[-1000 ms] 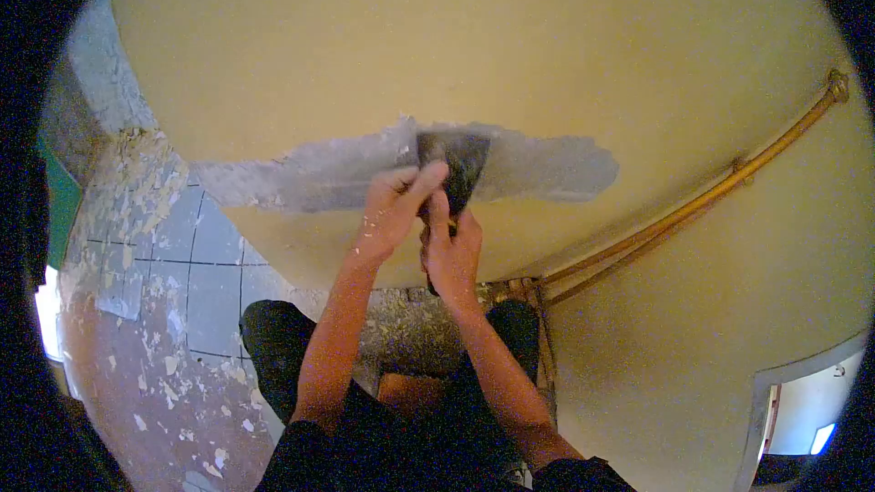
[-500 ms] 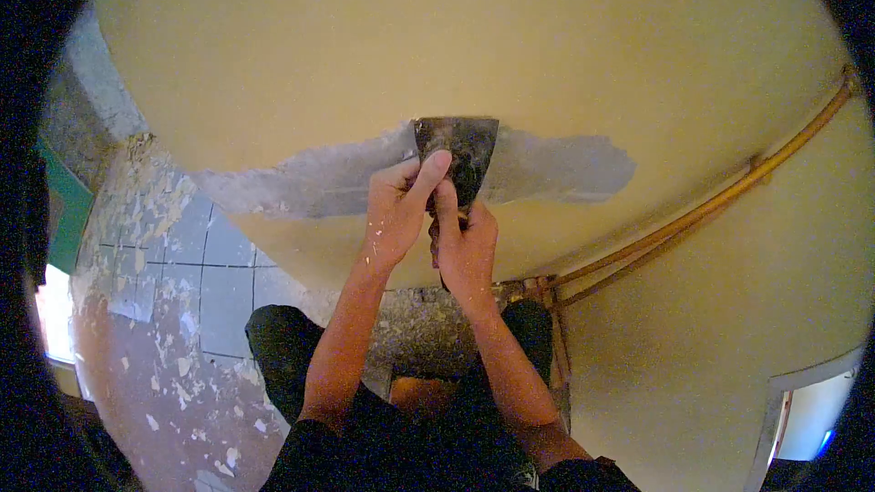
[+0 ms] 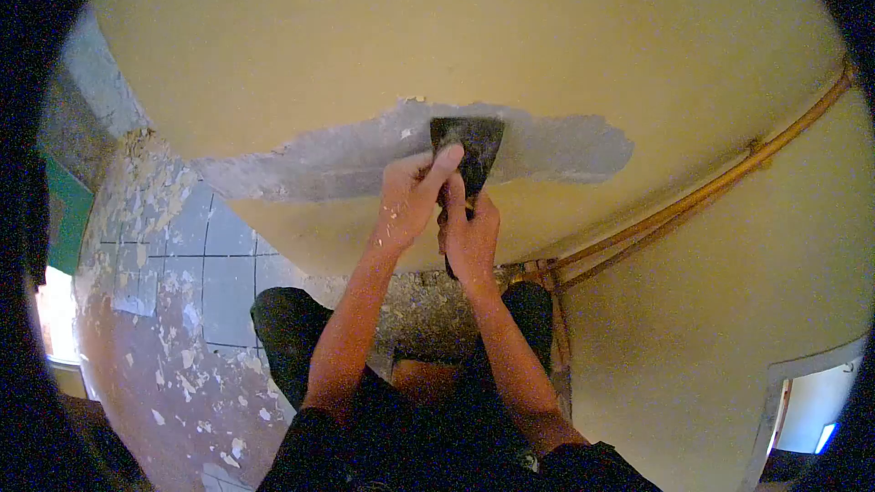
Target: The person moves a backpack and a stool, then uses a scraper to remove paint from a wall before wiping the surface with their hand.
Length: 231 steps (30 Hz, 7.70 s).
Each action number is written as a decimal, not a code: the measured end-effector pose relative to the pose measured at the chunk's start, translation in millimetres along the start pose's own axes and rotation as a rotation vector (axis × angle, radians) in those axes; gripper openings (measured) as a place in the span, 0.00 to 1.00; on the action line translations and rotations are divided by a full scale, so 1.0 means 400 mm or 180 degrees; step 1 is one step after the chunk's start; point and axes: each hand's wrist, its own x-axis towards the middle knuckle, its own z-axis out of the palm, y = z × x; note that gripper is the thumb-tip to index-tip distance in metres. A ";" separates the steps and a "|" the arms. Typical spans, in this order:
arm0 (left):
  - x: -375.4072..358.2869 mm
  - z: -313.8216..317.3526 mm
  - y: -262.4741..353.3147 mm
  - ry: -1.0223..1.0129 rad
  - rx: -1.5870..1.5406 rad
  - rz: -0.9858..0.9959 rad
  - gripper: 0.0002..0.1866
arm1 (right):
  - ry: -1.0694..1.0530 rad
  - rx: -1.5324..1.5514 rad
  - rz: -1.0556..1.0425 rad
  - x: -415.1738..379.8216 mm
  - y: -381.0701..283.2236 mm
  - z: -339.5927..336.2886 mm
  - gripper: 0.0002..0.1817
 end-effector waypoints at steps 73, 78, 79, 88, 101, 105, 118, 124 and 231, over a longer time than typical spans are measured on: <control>0.005 -0.040 0.097 0.0276 -0.0288 0.0114 0.23 | -0.0360 -0.0052 -0.0018 0.007 -0.074 0.022 0.19; 0.014 -0.045 0.050 -0.0224 0.0054 -0.0084 0.22 | -0.0088 -0.0028 0.0014 0.011 -0.044 0.022 0.20; 0.009 -0.041 0.057 -0.0235 0.0042 -0.0117 0.22 | -0.0141 -0.0059 0.0030 0.007 -0.056 0.017 0.20; 0.009 -0.030 0.055 0.0067 -0.0319 0.0102 0.25 | -0.0067 -0.0066 -0.0088 0.006 -0.058 0.023 0.21; -0.004 -0.045 0.078 0.0101 -0.0482 0.0081 0.25 | -0.0238 0.0037 -0.0140 -0.011 -0.056 0.034 0.21; -0.002 -0.043 0.040 0.0086 -0.0179 0.0070 0.25 | 0.0050 -0.0086 -0.0158 -0.009 -0.033 0.039 0.22; 0.000 -0.049 0.074 0.0360 -0.0017 0.0214 0.25 | -0.0087 0.0086 0.0032 0.000 -0.069 0.051 0.20; 0.009 -0.079 0.006 -0.0094 -0.0064 -0.0074 0.24 | -0.0047 0.0234 0.0110 -0.024 -0.006 0.055 0.20; -0.011 -0.094 0.089 0.0098 0.0642 -0.0266 0.28 | -0.0164 0.0211 0.0274 -0.038 -0.020 0.067 0.21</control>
